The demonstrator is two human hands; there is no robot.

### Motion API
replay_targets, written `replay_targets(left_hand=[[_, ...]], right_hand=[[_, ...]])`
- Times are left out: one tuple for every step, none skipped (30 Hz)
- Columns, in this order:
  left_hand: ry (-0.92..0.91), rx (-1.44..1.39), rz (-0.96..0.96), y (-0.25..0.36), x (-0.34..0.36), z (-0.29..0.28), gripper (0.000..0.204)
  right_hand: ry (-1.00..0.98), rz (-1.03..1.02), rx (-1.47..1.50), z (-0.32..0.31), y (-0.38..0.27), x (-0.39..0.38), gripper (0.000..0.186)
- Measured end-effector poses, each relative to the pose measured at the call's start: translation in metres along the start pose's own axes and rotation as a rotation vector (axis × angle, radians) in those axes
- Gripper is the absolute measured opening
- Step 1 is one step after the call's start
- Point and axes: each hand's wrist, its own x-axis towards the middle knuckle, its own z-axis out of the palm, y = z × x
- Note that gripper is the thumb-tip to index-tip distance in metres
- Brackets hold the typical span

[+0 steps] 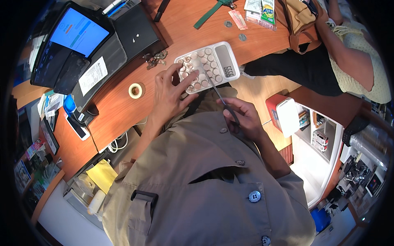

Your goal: The person uses scissors to repeatedly press and pry at the buttons of a white calculator on a wooden counter. They also handle a roll of tape and a tablet nearby. The task appears to be an attempt to fix or adjust the calculator's buttons.

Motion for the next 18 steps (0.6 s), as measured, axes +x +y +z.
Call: replay_targets(left_hand=[[-0.008,-0.004,-0.012,0.000,0.001,0.000,0.071],[-0.016,-0.007,-0.026,-0.001,0.001,0.000,0.072],[-0.025,-0.010,-0.039,-0.001,0.001,0.000,0.072],[-0.028,-0.009,-0.039,-0.002,0.001,0.001,0.073],[-0.033,-0.009,-0.039,-0.003,0.001,0.001,0.073],[-0.037,-0.008,-0.039,-0.004,0.001,0.001,0.074],[-0.045,-0.009,-0.042,-0.004,0.001,0.001,0.074],[-0.051,-0.009,-0.045,-0.004,0.001,0.001,0.074],[-0.054,-0.008,-0.045,-0.005,0.002,0.002,0.074],[-0.061,-0.015,-0.050,-0.006,0.003,0.002,0.073],[-0.068,-0.022,-0.054,-0.006,0.002,0.002,0.073],[-0.077,-0.030,-0.059,-0.006,0.002,0.002,0.072],[-0.077,-0.023,-0.054,-0.006,0.002,0.002,0.072],[-0.072,-0.016,-0.046,-0.007,0.004,0.002,0.071],[-0.073,-0.009,-0.040,-0.008,0.004,0.003,0.071],[-0.069,-0.008,-0.036,-0.008,0.004,0.003,0.071],[-0.065,-0.006,-0.031,-0.008,0.005,0.003,0.071],[-0.062,-0.004,-0.028,-0.008,0.004,0.003,0.070]], right_hand=[[0.012,0.001,-0.002,0.001,0.001,0.000,0.042],[0.017,0.001,0.000,0.002,0.002,0.001,0.042],[0.023,-0.003,0.011,0.003,0.003,0.002,0.042],[0.039,-0.011,-0.015,0.005,0.005,0.003,0.041],[0.058,-0.024,-0.032,0.006,0.007,0.005,0.040],[0.064,-0.045,-0.033,0.007,0.008,0.007,0.040],[0.076,-0.023,-0.036,0.007,0.009,0.008,0.039],[0.075,-0.010,-0.025,0.008,0.011,0.010,0.039],[0.066,-0.003,-0.003,0.006,0.012,0.012,0.039],[0.058,-0.003,-0.006,0.005,0.013,0.014,0.040],[0.042,-0.004,0.003,0.003,0.014,0.014,0.041],[0.029,-0.006,0.024,0.002,0.015,0.014,0.041],[0.052,-0.023,-0.037,0.003,0.019,0.015,0.042],[0.077,-0.047,-0.089,0.004,0.023,0.018,0.044],[0.101,-0.060,-0.132,0.004,0.026,0.018,0.045],[0.102,-0.058,-0.173,0.003,0.028,0.019,0.046],[0.100,-0.051,-0.207,0.002,0.029,0.019,0.047],[0.100,-0.042,-0.229,0.001,0.030,0.019,0.048]])
